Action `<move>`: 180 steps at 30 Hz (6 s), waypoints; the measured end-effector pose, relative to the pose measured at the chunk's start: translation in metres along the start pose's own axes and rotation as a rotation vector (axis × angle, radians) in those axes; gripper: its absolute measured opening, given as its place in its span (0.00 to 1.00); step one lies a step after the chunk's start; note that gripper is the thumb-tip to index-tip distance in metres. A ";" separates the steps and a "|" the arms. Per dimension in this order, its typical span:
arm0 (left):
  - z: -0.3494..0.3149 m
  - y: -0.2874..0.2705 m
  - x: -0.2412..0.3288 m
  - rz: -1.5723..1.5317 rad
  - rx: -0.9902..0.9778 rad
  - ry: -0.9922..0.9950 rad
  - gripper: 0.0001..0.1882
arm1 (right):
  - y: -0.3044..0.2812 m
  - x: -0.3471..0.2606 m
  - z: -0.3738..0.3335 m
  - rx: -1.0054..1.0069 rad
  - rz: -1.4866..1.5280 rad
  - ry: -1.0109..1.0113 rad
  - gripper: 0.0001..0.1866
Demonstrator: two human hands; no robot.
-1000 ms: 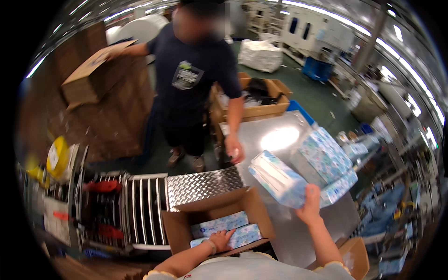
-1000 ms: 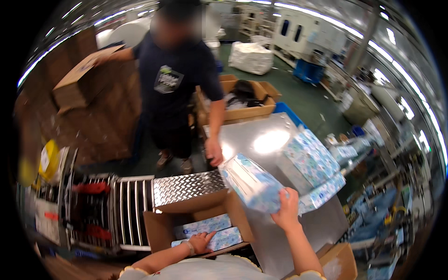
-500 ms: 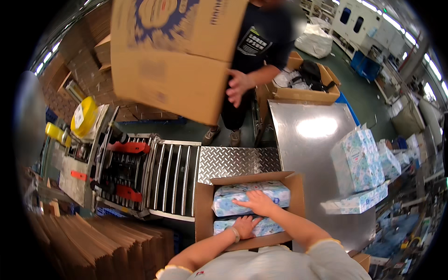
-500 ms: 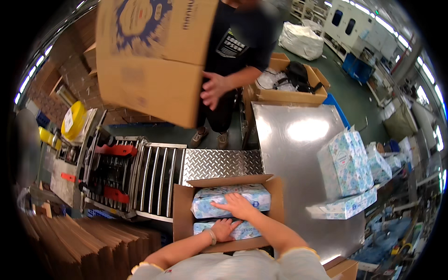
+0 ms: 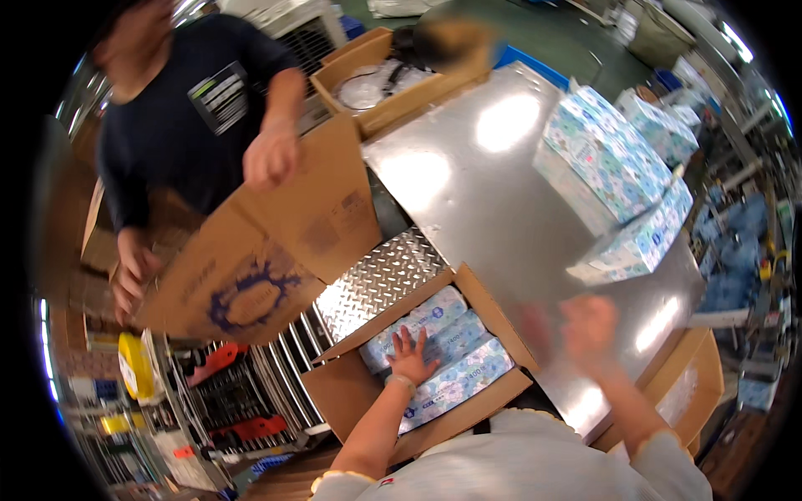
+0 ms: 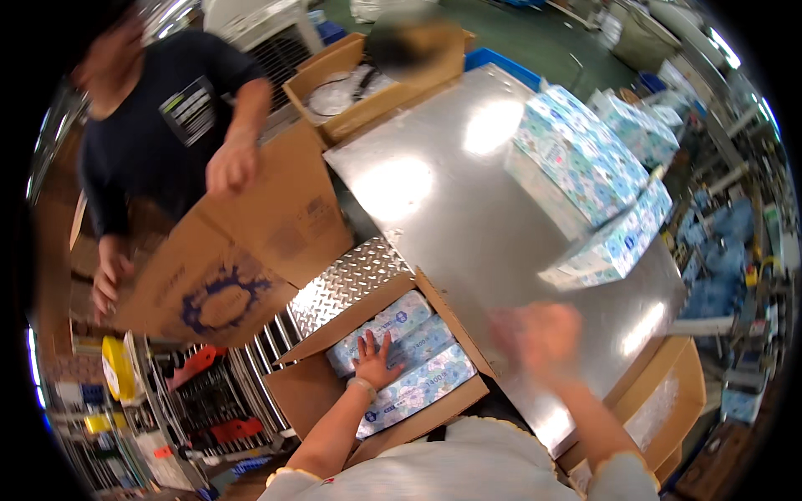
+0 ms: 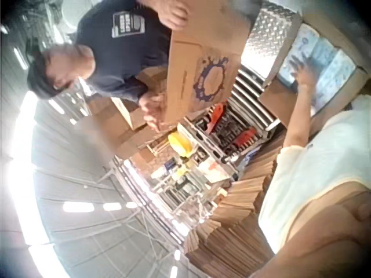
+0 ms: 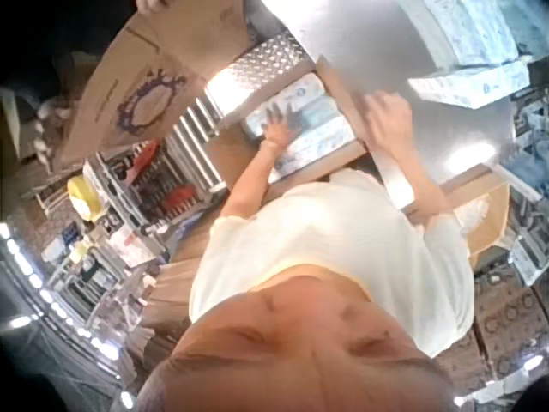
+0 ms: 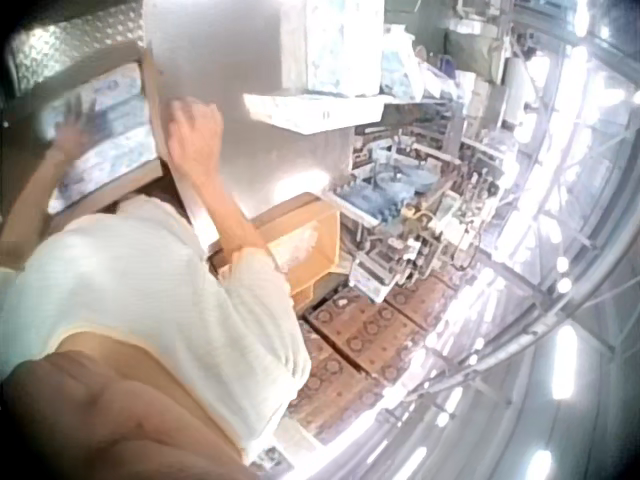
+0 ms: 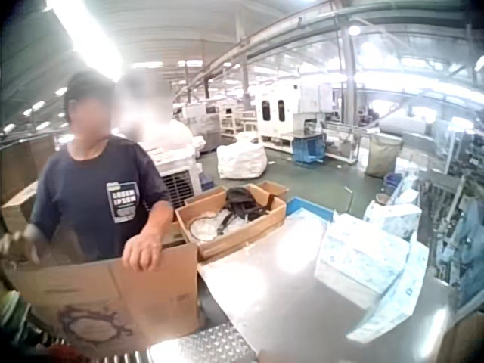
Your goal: The person packs tissue packages into cardboard boxes by hand, folds the flaps, and feeds the boxes into an automated taping machine while working at a factory station.
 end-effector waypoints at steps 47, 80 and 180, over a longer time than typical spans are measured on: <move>-0.093 -0.091 0.029 -1.903 0.093 0.176 0.21 | 0.231 -0.128 0.015 -0.183 0.933 0.579 0.20; 0.105 -0.291 0.564 0.340 0.455 1.304 0.46 | -0.103 0.212 -0.105 -0.281 -0.205 0.820 0.55; -0.288 -0.140 -0.329 0.125 0.832 -0.133 0.54 | 0.378 -0.446 -0.100 -0.734 0.200 -0.435 0.57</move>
Point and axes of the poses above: each hand's wrist, its own z-axis towards the middle knuckle, its own y-axis out of the palm, x = y × z, the point moved 10 cm from there along z, towards the middle knuckle, and after that the axes turned 2 degrees about x, right-handed, at the moved point
